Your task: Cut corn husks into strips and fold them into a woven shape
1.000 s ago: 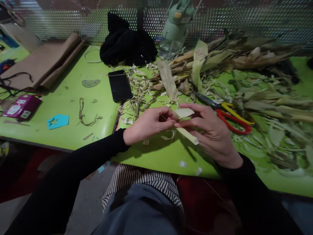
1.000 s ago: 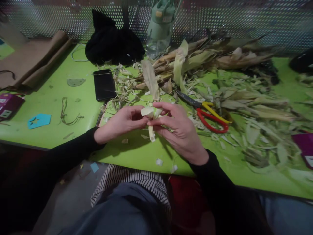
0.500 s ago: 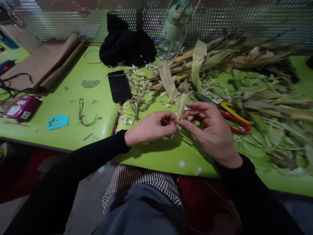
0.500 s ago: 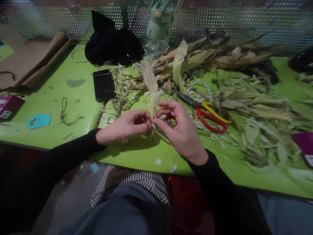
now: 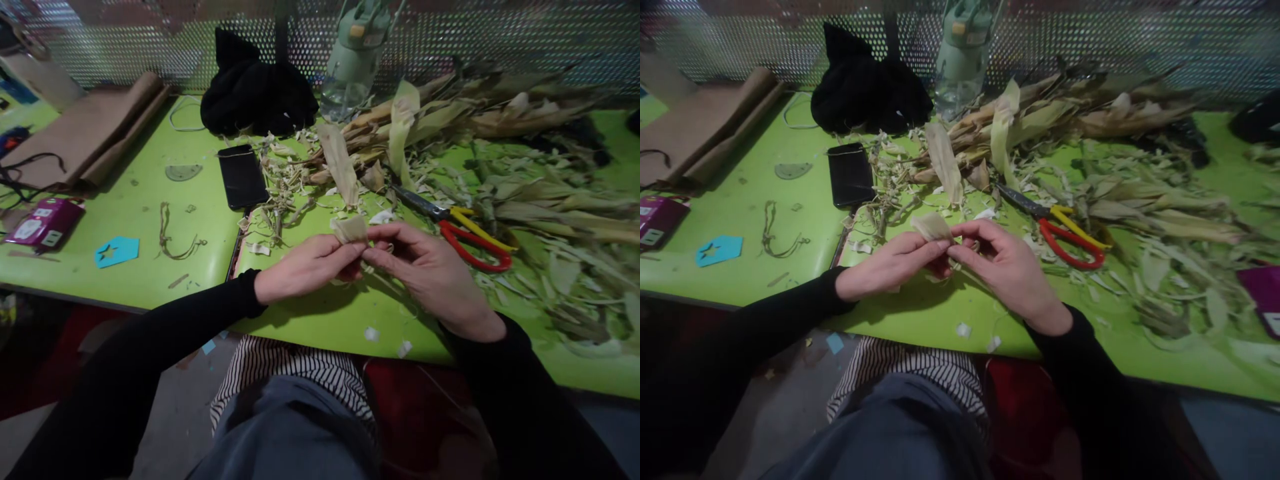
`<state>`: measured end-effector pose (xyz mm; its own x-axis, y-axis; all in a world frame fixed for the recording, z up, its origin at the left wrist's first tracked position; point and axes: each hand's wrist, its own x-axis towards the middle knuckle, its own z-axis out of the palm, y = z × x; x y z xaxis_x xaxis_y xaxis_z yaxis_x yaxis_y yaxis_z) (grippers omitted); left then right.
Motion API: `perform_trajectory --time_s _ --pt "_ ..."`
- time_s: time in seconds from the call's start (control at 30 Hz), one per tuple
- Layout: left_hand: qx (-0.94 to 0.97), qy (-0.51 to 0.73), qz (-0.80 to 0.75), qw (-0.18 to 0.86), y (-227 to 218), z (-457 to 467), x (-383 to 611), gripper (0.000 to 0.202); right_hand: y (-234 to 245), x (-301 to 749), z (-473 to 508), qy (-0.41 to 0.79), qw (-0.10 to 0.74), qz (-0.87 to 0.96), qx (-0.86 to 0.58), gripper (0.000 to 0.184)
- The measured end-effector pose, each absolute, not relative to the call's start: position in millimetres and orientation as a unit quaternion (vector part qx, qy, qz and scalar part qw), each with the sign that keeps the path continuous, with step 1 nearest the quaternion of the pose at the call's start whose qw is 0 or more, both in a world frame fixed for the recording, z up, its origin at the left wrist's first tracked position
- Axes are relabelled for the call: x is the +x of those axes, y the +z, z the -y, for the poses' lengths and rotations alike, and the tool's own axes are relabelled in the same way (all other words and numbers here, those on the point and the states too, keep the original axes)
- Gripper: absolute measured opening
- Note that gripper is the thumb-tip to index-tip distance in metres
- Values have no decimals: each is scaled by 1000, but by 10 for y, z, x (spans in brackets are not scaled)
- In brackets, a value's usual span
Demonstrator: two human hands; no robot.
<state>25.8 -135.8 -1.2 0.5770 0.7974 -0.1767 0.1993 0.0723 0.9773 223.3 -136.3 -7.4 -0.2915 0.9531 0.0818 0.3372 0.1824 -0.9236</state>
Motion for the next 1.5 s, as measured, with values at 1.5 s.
perform_trajectory --time_s 1.5 --pt "536 271 -378 705 -62 1410 349 9 -61 2108 1534 360 405 698 -468 32"
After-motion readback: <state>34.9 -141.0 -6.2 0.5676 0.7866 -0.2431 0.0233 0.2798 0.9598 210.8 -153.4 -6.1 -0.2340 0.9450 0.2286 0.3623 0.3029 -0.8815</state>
